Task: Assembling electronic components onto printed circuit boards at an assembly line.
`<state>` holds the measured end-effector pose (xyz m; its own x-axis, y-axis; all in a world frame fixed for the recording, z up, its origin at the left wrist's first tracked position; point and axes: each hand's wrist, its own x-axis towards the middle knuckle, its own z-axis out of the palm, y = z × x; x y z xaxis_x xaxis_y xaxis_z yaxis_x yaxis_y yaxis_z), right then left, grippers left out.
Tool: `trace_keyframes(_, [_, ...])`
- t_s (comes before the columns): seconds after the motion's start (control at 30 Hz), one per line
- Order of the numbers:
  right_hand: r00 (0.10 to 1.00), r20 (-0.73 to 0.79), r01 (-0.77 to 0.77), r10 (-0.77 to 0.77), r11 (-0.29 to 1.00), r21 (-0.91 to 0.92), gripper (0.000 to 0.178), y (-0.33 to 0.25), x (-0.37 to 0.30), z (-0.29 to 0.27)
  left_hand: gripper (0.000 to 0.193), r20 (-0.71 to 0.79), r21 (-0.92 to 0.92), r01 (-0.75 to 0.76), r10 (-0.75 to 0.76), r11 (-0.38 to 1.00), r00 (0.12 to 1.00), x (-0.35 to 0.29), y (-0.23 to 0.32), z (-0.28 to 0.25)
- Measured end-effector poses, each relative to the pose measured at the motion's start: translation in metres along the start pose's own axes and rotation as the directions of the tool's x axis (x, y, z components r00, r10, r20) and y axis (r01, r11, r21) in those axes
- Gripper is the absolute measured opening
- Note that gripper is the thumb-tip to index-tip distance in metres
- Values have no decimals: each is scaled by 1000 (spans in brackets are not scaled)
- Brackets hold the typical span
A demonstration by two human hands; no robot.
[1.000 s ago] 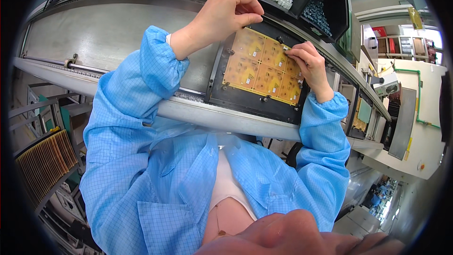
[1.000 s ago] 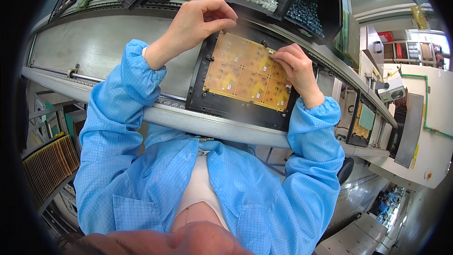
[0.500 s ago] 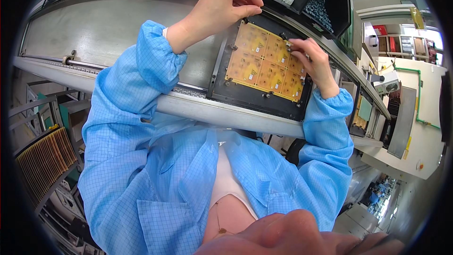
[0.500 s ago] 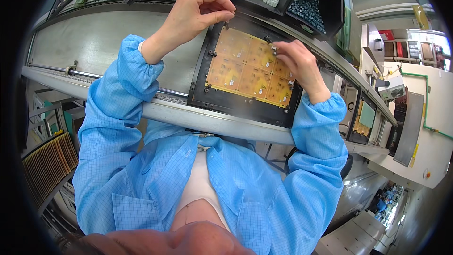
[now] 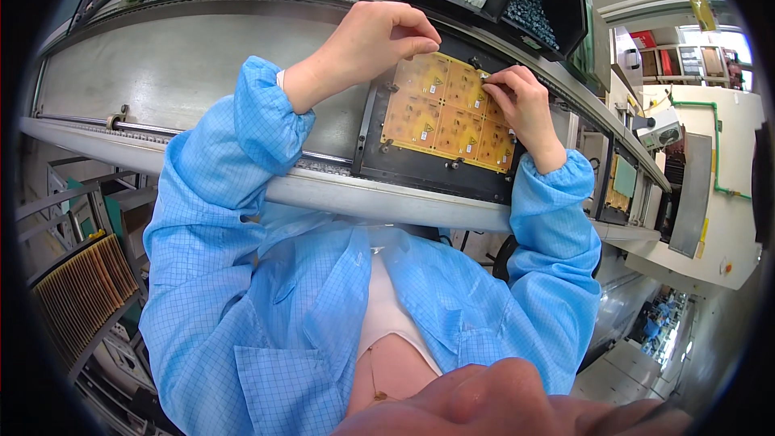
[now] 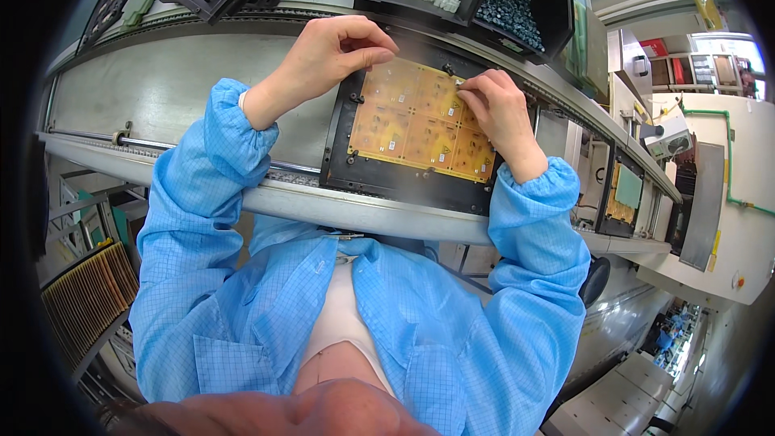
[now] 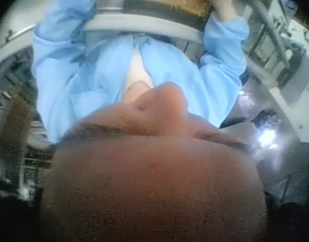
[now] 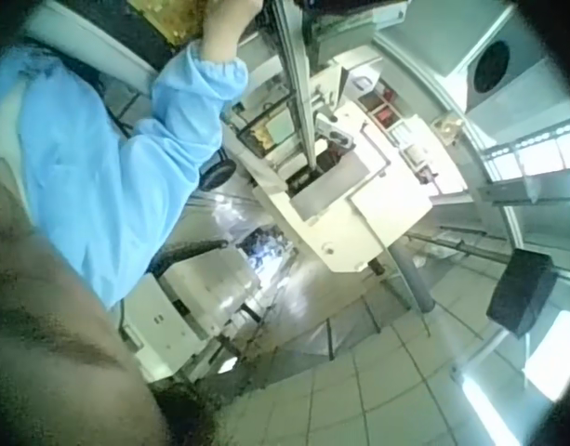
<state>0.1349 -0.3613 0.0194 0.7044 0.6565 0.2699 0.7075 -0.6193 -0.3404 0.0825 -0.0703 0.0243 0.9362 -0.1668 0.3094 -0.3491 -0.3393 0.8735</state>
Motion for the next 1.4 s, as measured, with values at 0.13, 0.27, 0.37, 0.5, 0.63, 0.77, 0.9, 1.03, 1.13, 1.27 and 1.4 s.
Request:
trace_keyframes(0.13, [995, -6, 100, -101, 990, -97, 9, 3, 3, 1, 13, -7, -20, -6, 6, 1000, 1000, -1, -3, 4])
trace_keyframes(0.27, [995, 26, -101, 100, 993, 66, 10, 0, -1, -6, 11, 21, -35, -14, 15, 999, 1000, -4, -4, 12])
trace_keyframes(0.37, [941, 94, -338, 325, 909, 244, 11, 4, -4, -12, 10, 45, -48, -39, 41, 998, 998, -6, -4, 16])
trace_keyframes(0.5, [923, 195, -384, 331, 782, 491, 16, 13, -6, -10, 9, 52, -38, -74, 76, 997, 996, -7, -4, 16])
trace_keyframes(0.63, [960, 115, -280, 257, 910, 305, 26, 5, -6, -9, 9, 38, -53, -86, 88, 995, 995, -7, -7, 16])
trace_keyframes(0.77, [976, 31, -212, 213, 927, 309, 30, 2, -7, -6, 10, 33, -33, -112, 113, 993, 993, -7, -9, 16])
trace_keyframes(0.9, [995, 11, -98, 98, 972, 214, 32, 2, -7, -9, 10, 24, -2, -128, 128, 992, 991, -7, -10, 16])
trace_keyframes(1.03, [999, 41, -16, 10, 989, 147, 30, 1, -5, -12, 10, 23, 18, -146, 145, 989, 989, -6, -10, 14])
trace_keyframes(1.13, [995, 88, 42, -53, 992, 117, 29, 8, -2, -12, 10, 24, 31, -163, 162, 986, 986, -5, -11, 13])
trace_keyframes(1.27, [984, 102, 138, -143, 989, 53, 29, 5, 4, -16, 11, 28, 33, -150, 149, 988, 988, -3, -11, 11])
trace_keyframes(1.4, [991, -9, 131, -131, 989, 70, 27, 3, 4, -28, 10, 70, -71, -30, 35, 997, 997, -7, -6, 12])
